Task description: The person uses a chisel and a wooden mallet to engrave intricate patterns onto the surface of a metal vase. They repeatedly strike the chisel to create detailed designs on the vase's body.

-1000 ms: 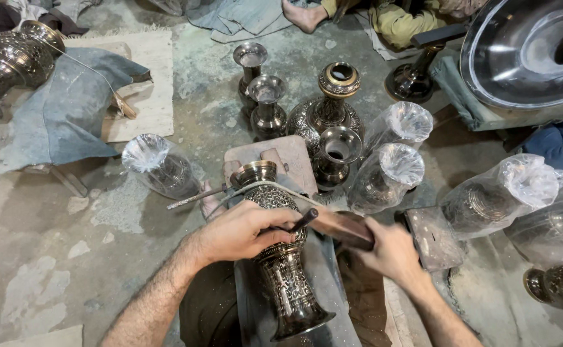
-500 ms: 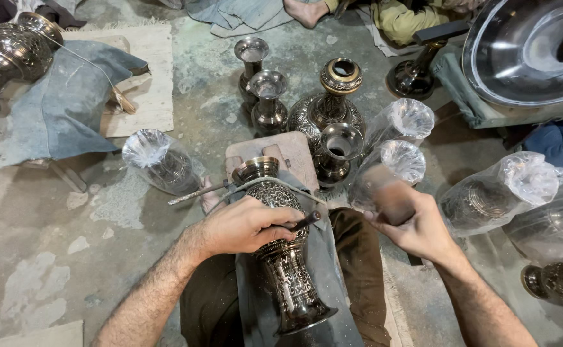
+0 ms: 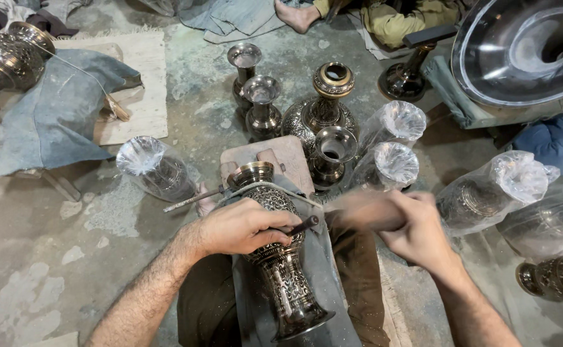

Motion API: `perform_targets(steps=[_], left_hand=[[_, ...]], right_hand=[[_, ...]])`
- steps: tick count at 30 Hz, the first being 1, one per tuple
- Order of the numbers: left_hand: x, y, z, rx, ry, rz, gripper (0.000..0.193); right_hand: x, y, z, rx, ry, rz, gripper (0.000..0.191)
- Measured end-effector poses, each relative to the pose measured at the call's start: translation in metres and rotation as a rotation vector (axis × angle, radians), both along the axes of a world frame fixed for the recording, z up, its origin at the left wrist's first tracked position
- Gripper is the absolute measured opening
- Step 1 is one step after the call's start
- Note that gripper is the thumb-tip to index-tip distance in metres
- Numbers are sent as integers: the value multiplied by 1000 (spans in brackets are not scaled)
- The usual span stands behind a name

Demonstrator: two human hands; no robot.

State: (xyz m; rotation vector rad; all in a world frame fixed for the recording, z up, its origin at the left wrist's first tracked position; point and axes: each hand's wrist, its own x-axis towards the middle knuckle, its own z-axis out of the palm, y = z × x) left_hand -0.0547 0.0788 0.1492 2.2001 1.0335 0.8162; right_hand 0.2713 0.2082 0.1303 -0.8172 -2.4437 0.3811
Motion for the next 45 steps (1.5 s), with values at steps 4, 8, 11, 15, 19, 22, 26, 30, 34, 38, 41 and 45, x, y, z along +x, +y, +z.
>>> perform_targets(steps=[4, 8, 11, 15, 19, 22, 26, 30, 34, 38, 41, 45], left_hand=[[0, 3, 1, -44, 38, -6, 35], [-2, 6, 2, -104, 61, -18, 35], [-1, 8, 3, -72, 47, -24, 35], [0, 12, 3, -173, 40, -44, 36], [-2, 14, 4, -170, 41, -49, 37], [-3, 16, 4, -123, 37, -66, 36], [-4, 17, 2, -166, 45, -43, 37], [-4, 16, -1, -203, -35, -39, 37], [2, 10, -1, -259, -82, 60, 38], [5, 7, 4, -236, -48, 93, 36], [4, 6, 7, -177, -26, 76, 36], [6, 6, 6, -257, 4, 101, 36]], right_hand=[[-2, 3, -5, -326, 200, 9, 28], [2, 12, -9, -39, 102, 47, 35], [7, 12, -15, -19, 94, 66, 33], [9, 13, -16, -144, 45, 13, 27], [4, 15, -7, -195, 170, 190, 32], [-1, 10, -1, -357, 225, 133, 33], [-2, 5, -1, -39, 29, 10, 35], [-5, 12, -14, -282, 15, -22, 28], [-15, 15, -31, -67, -506, -92, 34], [-24, 14, -35, -480, 161, 13, 30], [-19, 14, -28, -410, 225, -25, 24], [-7, 19, -22, -322, 173, 14, 25]])
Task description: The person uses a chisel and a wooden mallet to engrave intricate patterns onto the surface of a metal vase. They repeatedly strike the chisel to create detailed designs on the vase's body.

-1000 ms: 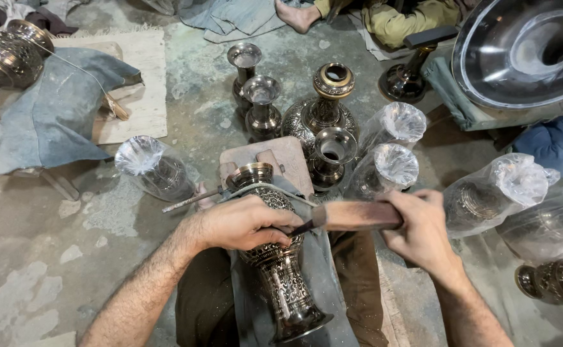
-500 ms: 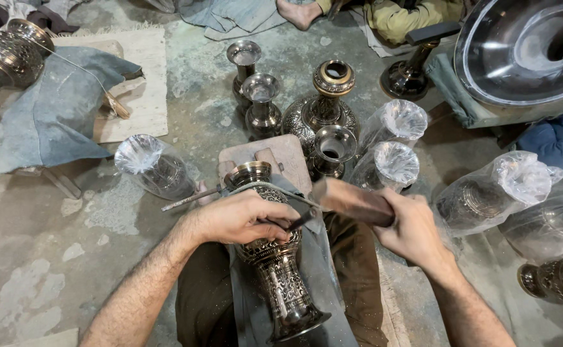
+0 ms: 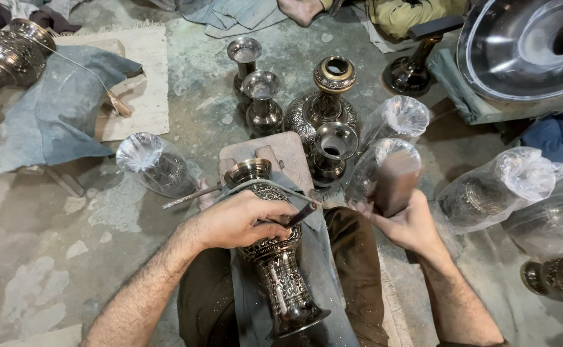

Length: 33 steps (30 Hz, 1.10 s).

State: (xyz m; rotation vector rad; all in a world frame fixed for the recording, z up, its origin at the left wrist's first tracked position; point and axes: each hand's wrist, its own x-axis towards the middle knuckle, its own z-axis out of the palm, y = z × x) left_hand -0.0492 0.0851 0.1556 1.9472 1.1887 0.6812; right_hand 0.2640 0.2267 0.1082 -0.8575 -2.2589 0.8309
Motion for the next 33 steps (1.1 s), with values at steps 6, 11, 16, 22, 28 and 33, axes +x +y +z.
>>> perform_targets(steps=[6, 11, 16, 22, 28, 33], left_hand=[[-2, 3, -1, -23, 43, 84, 41], [-5, 4, 0, -115, -22, 81, 42], [-6, 2, -4, 18, -54, 40, 36], [-9, 7, -5, -48, -45, 26, 40], [-9, 8, -5, -30, -78, -27, 37], [-9, 10, -4, -57, -51, -31, 38]], right_hand=[[-2, 2, -25, 6, -308, -3, 25], [-11, 2, -33, -143, -271, -50, 21], [-14, 12, 3, -59, 8, 41, 39], [-20, 13, 30, 242, -329, -5, 35], [-17, 9, 17, 405, -198, 7, 30], [-15, 10, 11, 181, -62, -15, 26]])
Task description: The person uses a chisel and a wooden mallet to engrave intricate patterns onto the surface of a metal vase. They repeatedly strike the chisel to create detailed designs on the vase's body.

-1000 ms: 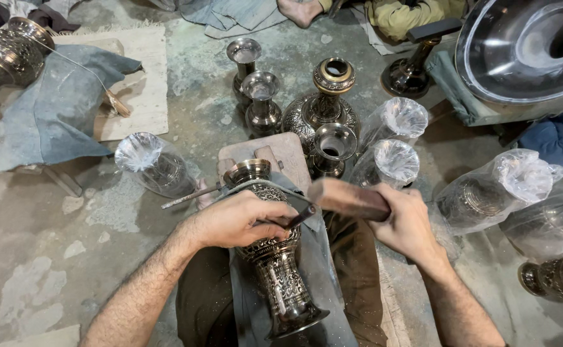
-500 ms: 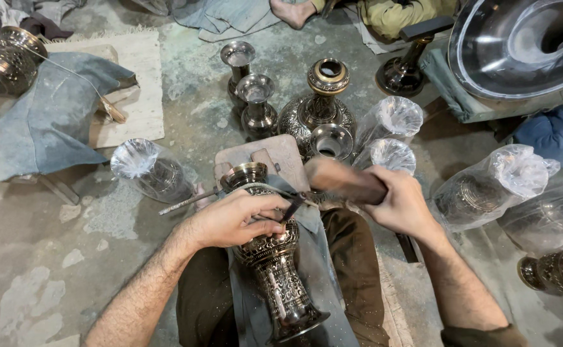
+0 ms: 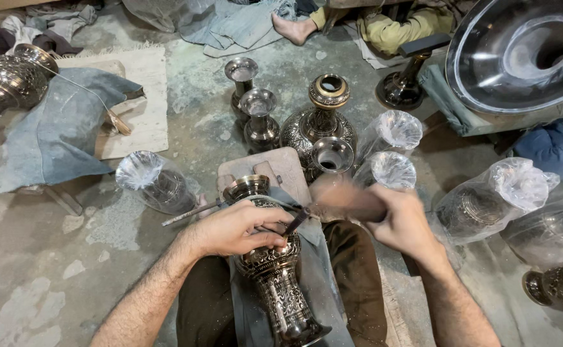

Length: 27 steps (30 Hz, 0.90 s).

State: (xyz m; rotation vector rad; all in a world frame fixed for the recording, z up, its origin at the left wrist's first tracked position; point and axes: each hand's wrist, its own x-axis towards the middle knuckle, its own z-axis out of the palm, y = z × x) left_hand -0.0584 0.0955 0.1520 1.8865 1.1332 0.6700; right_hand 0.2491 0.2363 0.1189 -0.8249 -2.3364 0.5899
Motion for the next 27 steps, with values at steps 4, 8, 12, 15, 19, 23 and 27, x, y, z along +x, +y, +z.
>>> perform_targets(steps=[4, 8, 12, 15, 19, 23, 27], left_hand=[[0, -1, 1, -3, -25, -18, 39], [-1, 2, 2, -11, 7, -34, 38], [-3, 6, -1, -8, -55, -64, 39], [-4, 8, -3, -59, -35, -62, 42], [-6, 10, -5, -62, -32, -83, 41], [-6, 12, -4, -118, -50, -89, 41], [-6, 17, -4, -109, 8, -127, 45]], right_hand=[[0, 0, -1, -666, 268, -33, 24], [1, 0, -2, -108, 37, -34, 26], [1, -1, -2, -222, 32, -55, 31], [0, -2, -1, -210, 122, 17, 40], [0, -2, 0, -270, 221, 116, 35], [4, 2, -3, -170, -46, -43, 29], [6, 3, -5, -170, -110, -61, 17]])
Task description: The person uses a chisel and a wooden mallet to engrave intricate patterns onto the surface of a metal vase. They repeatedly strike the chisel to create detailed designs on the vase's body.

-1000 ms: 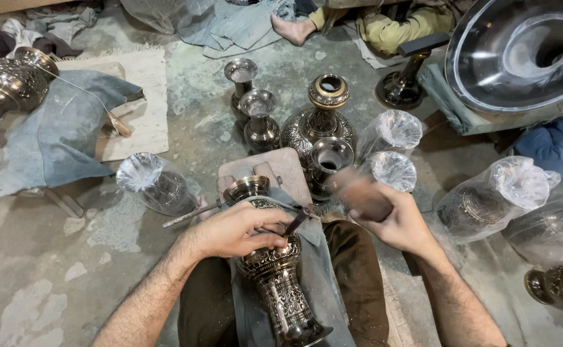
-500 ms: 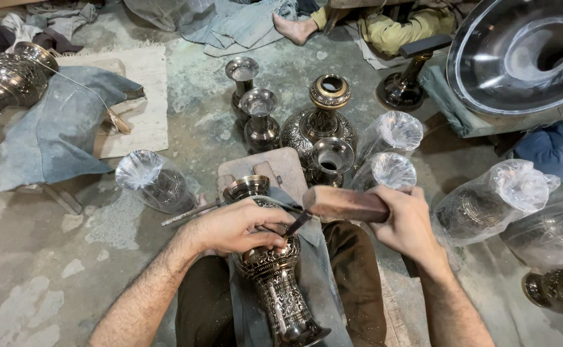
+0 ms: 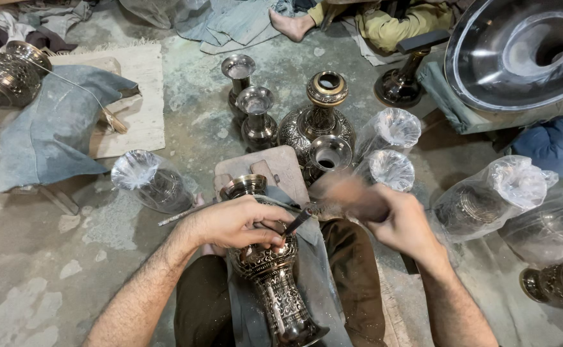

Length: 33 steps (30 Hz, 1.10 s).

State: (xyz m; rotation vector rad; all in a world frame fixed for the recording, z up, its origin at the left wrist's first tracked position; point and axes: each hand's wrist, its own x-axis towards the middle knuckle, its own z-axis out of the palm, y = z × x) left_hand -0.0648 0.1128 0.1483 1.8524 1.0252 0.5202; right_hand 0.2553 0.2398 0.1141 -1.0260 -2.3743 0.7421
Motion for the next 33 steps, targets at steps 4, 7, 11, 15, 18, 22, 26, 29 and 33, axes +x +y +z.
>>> perform_targets(steps=[4, 7, 11, 15, 18, 22, 26, 29, 33], left_hand=[[-2, 2, -3, -41, -52, -7, 46], [-5, 3, -8, -96, -74, -3, 44], [-6, 2, -14, -139, -126, 49, 43], [2, -6, -17, -265, -202, 203, 44], [6, -9, -15, -201, -100, 266, 47], [9, -10, -9, -242, -186, 254, 45], [12, -11, 0, -182, -66, 274, 43], [15, -17, 7, -59, 37, 266, 37], [31, -44, 6, 89, -192, 537, 31]], right_hand=[[-1, -3, 3, -244, 169, -11, 26], [-2, -6, 8, 103, 17, 28, 28], [-8, -5, 4, -30, 39, 97, 35], [-22, -3, -15, -42, -559, 56, 46], [-26, -1, -24, -184, -102, 120, 48], [-14, 5, -14, -156, 180, 93, 49], [-5, 10, -4, -135, 162, 62, 38], [-4, 12, -7, -158, 59, 83, 32], [-2, 11, -20, -65, -2, 154, 40]])
